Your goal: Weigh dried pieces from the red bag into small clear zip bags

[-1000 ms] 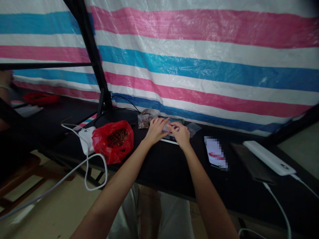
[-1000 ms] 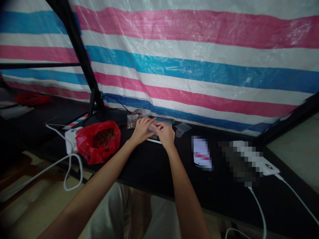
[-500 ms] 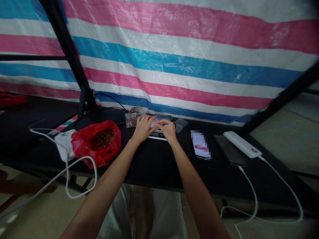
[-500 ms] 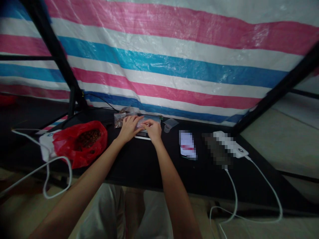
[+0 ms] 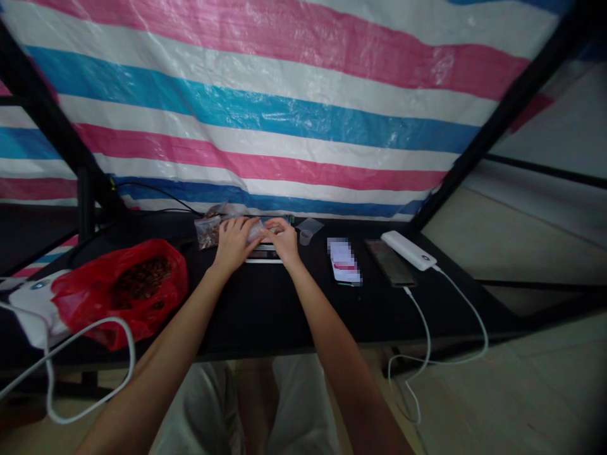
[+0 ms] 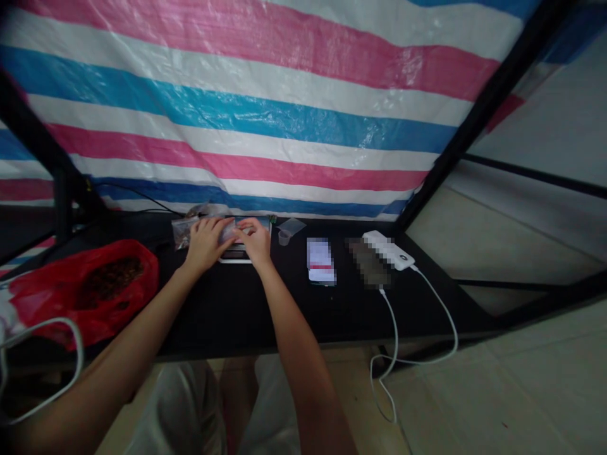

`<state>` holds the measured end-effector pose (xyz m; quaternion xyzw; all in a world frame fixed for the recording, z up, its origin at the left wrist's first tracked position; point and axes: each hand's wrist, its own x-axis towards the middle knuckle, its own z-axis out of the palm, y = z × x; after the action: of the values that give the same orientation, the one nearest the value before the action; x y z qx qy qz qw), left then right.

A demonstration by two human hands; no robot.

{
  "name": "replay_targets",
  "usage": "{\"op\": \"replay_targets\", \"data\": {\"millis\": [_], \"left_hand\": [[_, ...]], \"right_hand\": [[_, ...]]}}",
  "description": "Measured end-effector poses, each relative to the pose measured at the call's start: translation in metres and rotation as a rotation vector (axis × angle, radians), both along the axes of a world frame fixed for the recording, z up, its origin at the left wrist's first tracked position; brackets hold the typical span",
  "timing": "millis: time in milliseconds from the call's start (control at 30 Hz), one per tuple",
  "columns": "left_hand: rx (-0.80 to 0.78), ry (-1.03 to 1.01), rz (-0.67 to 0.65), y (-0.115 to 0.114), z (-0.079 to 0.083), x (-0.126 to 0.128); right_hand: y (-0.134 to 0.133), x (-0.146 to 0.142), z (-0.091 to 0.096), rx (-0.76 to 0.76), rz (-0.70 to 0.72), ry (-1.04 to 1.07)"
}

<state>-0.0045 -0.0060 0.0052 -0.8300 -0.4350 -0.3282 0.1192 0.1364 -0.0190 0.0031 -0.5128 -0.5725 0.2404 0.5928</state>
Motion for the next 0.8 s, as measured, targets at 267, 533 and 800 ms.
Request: {"op": "replay_targets", "data": {"millis": [267,533,800], "left_hand": [[-0.247,0.018,-0.072,0.046,0.011,0.027],[-0.376,0.126,-0.111,0.068,0.004,0.035],[-0.215,-0.193,-0.107,0.051,0.006,0.015]], "right_hand": [[-0.006,0.005,0.02,0.101,-0.135,0.022],[-0.172,0.149,0.023,-0.024,-0.902,-0.339],[-0.221,0.239,-0.034,-0.593,-0.992,-0.739]]}}
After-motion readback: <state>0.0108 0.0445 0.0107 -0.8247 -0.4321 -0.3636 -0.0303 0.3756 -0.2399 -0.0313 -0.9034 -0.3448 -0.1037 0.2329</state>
